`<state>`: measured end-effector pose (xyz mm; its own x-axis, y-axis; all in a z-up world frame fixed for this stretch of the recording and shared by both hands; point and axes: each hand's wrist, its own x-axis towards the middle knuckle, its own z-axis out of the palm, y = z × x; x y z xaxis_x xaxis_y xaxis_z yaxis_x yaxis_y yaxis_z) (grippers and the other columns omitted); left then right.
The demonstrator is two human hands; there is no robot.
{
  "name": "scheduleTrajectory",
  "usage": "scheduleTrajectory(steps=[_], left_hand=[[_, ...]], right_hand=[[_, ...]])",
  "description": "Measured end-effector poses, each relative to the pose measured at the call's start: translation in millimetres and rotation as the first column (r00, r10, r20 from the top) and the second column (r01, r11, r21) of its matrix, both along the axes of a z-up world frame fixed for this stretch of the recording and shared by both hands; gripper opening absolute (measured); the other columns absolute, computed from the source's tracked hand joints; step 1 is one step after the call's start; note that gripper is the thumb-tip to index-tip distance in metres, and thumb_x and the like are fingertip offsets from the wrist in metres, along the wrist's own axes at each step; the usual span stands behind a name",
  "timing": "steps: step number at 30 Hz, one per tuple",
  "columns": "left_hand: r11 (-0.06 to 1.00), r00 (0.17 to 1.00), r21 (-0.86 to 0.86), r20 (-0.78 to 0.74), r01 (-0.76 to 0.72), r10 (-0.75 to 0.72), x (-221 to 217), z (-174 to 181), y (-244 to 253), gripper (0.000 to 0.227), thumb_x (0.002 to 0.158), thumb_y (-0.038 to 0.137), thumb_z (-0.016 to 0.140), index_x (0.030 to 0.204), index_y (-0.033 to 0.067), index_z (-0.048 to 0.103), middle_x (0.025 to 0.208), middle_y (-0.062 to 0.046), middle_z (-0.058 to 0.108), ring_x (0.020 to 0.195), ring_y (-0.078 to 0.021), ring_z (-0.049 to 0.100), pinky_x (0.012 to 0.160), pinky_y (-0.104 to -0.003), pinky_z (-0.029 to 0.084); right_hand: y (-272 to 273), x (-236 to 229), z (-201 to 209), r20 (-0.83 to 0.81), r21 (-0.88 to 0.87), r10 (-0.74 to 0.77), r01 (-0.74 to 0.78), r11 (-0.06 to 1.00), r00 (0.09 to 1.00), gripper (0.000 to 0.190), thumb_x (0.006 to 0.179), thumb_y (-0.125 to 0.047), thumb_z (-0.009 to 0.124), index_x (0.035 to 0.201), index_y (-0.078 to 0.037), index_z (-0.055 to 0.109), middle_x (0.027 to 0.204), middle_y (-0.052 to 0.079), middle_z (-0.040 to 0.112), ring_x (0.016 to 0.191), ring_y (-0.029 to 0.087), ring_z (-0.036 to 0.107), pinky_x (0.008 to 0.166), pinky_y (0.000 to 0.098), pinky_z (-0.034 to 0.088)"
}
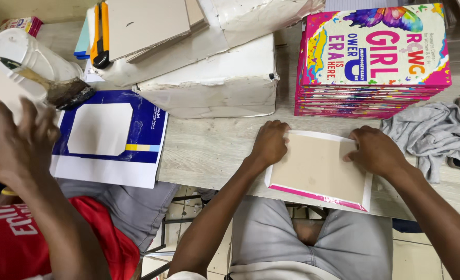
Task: The person assembles notebooks by applying glue to the back cover and attaching a printed cover sheet. They smooth the cover with a cloth and stack the finished notebooks on the table.
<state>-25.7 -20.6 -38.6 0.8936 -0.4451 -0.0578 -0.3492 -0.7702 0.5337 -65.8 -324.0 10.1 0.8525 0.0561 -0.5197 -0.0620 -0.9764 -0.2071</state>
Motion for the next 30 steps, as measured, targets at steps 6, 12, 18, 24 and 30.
scheduleTrajectory(steps=[6,12,18,24,30], left_hand=[[0.985,0.909,-0.169,0.407,-0.022,0.09,-31.6,1.9,-5.9,0.026,0.094,0.0,0.071,0.117,0.0102,0.079,0.121,-0.006,0.06,0.106,-0.0331,0.054,0.086,-0.048,0.047],[0.978,0.911,0.208,0.396,0.032,-0.114,-72.3,18.9,-65.3,0.07,0.108,0.036,0.048,0.157,-0.0147,0.045,0.167,-0.031,0.044,0.159,-0.0443,0.039,0.137,-0.053,0.023],[0.988,0.868,0.068,0.473,0.138,-0.154,-106.1,26.9,-76.6,0.055,0.094,0.012,0.064,0.149,0.0061,0.059,0.143,-0.017,0.066,0.139,-0.0443,0.059,0.129,-0.055,0.039],[0.992,0.797,0.019,0.594,0.121,-0.109,-105.5,31.4,-74.3,0.045,0.096,0.004,0.058,0.14,0.0003,0.068,0.136,-0.015,0.072,0.12,-0.0368,0.067,0.113,-0.049,0.049],[0.99,0.813,-0.024,0.573,0.141,-0.102,-103.3,27.5,-72.5,0.045,0.089,0.0,0.06,0.133,-0.004,0.071,0.133,-0.019,0.071,0.124,-0.0401,0.066,0.112,-0.049,0.048]], right_hand=[[5.4,-53.7,-33.5,0.507,-0.095,0.09,-0.048,0.994,0.857,0.032,0.089,-0.033,0.077,0.117,-0.018,0.079,0.109,0.007,0.072,0.113,0.035,0.069,0.1,0.0477,0.054],[31.7,-90.7,-33.9,0.653,-0.221,0.178,-0.04,0.975,0.736,0.036,0.096,-0.019,0.069,0.129,-0.005,0.07,0.108,0.009,0.067,0.096,0.038,0.068,0.09,0.0499,0.056],[33.7,-121.0,-31.4,0.663,-0.308,0.173,0.056,0.95,0.728,0.041,0.102,-0.026,0.066,0.138,-0.008,0.073,0.111,0.002,0.07,0.097,0.028,0.068,0.088,0.0398,0.057],[-39.0,-44.9,-37.1,0.689,0.032,-0.15,0.178,0.984,0.709,0.041,0.096,-0.014,0.076,0.136,-0.009,0.082,0.134,0.021,0.068,0.113,0.047,0.067,0.096,0.0542,0.057],[17.5,-30.8,-7.3,0.297,0.484,-0.11,-0.05,0.874,0.949,0.036,0.09,-0.002,0.074,0.114,-0.024,0.088,0.105,-0.004,0.083,0.093,0.017,0.077,0.083,0.0293,0.054]])
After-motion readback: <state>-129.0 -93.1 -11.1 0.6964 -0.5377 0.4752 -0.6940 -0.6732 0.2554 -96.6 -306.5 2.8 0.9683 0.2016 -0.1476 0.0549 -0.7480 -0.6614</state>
